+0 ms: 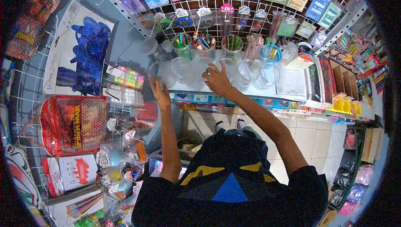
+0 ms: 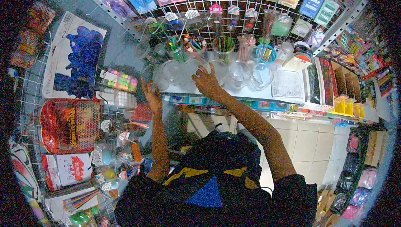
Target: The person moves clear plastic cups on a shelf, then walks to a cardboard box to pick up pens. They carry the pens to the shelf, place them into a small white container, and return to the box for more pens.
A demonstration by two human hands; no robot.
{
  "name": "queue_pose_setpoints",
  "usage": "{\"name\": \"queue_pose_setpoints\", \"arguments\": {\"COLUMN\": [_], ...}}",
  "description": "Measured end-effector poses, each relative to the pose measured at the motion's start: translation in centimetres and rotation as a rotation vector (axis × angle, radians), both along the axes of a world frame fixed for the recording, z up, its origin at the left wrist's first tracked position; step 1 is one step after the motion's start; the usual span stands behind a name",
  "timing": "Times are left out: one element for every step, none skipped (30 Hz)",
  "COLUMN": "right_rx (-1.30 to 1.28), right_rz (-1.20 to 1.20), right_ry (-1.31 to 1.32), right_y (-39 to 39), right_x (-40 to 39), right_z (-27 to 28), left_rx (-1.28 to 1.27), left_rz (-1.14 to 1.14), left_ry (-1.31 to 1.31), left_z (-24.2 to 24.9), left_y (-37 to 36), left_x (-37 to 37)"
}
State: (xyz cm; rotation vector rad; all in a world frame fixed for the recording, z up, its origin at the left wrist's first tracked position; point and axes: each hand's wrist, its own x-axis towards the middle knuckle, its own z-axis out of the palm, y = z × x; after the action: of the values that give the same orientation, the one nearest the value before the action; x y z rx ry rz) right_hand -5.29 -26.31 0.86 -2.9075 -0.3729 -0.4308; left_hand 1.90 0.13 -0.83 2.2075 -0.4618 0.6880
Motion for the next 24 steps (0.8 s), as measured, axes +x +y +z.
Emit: {"name": "queue_pose_setpoints", "arguments": {"right_rx": [0.006, 0.012, -0.006, -0.023, -0.039, -0.038, -0.035, -0.033, -0.021, -0.008, 0.005, 0.023, 0.04, 0.057, 0.063, 0.07, 0.075, 0.107, 0.139, 0.171, 0.229, 0.253, 0.277, 0.301], "right_rz": [0.004, 0.006, -0.003, -0.012, -0.019, -0.019, -0.021, -0.025, -0.022, -0.019, -0.016, -0.019, -0.022, -0.027, -0.024, -0.022, -0.021, -0.02, -0.022, -0.025, 0.005, 0.031, 0.059, 0.089], "right_ry": [-0.009, -0.016, -0.027, -0.038, -0.049, -0.047, -0.047, -0.048, -0.04, -0.029, -0.017, -0.01, -0.005, 0.001, -0.009, -0.016, -0.021, -0.041, -0.063, -0.086, -0.117, -0.145, -0.169, -0.192], "right_y": [0.0, -0.1, -0.2, -0.1, 0.0, 0.0, 0.0, 0.0, -0.2, -0.2, -0.2, 0.0, 0.1, 0.1, 0.2, 0.2, 0.2, 0.3, 0.5, 0.6, 0.5, 0.5, 0.5, 0.5], "right_x": [0.0, -0.1, -0.1, -0.1, -0.1, -0.1, -0.1, 0.0, 0.0, 0.1, 0.0, -0.1, -0.1, -0.1, -0.2, -0.3, -0.7, -1.1, -1.7, -2.5, -3.5, -4.5, -6.0, -7.5], "right_z": [0.0, -0.1, -0.2, -0.2, -0.3, -0.4, -0.5, -0.5, -0.5, -0.5, -0.5, -0.5, -0.4, -0.3, 0.0, 0.2, 0.4, 0.9, 1.8, 2.7, 3.6, 3.8, 3.8, 3.6], "left_rx": [0.024, 0.049, 0.054, 0.06, 0.066, 0.073, 0.08, 0.087, 0.087, 0.089, 0.091, 0.083, 0.074, 0.064, 0.064, 0.064, 0.062, 0.052, 0.042, 0.033, 0.065, 0.036, 0.006, -0.024], "left_rz": [0.005, 0.008, 0.004, 0.001, -0.001, -0.004, -0.009, -0.015, -0.023, -0.031, -0.038, -0.037, -0.037, -0.039, -0.03, -0.022, -0.016, 0.008, 0.029, 0.049, 0.13, 0.122, 0.117, 0.113], "left_ry": [-0.01, -0.019, 0.0, 0.019, 0.037, 0.025, 0.01, -0.004, -0.01, -0.013, -0.016, -0.03, -0.047, -0.064, -0.079, -0.091, -0.1, -0.107, -0.115, -0.124, -0.112, -0.134, -0.152, -0.168], "left_z": [0.0, -0.1, -0.1, 0.0, 0.0, -0.1, -0.1, -0.2, -0.4, -0.6, -0.8, -0.5, -0.2, 0.0, 0.0, 0.0, -0.1, 0.0, 0.5, 1.0, 1.6, 1.5, 1.3, 1.1], "left_y": [0.0, -0.1, -0.2, -0.3, -0.3, -0.3, -0.3, -0.4, -0.5, -0.4, -0.3, -0.4, -0.5, -0.7, -0.7, -0.7, -0.8, -1.1, -1.3, -1.5, -1.9, -2.4, -2.7, -3.0], "left_x": [0.3, 0.5, 0.7, 1.0, 1.1, 1.2, 1.3, 1.5, 1.9, 2.1, 2.2, 2.0, 1.8, 1.6, 1.6, 1.4, 1.1, 0.5, -0.2, -0.8, -1.7, -2.1, -2.7, -3.5]}}
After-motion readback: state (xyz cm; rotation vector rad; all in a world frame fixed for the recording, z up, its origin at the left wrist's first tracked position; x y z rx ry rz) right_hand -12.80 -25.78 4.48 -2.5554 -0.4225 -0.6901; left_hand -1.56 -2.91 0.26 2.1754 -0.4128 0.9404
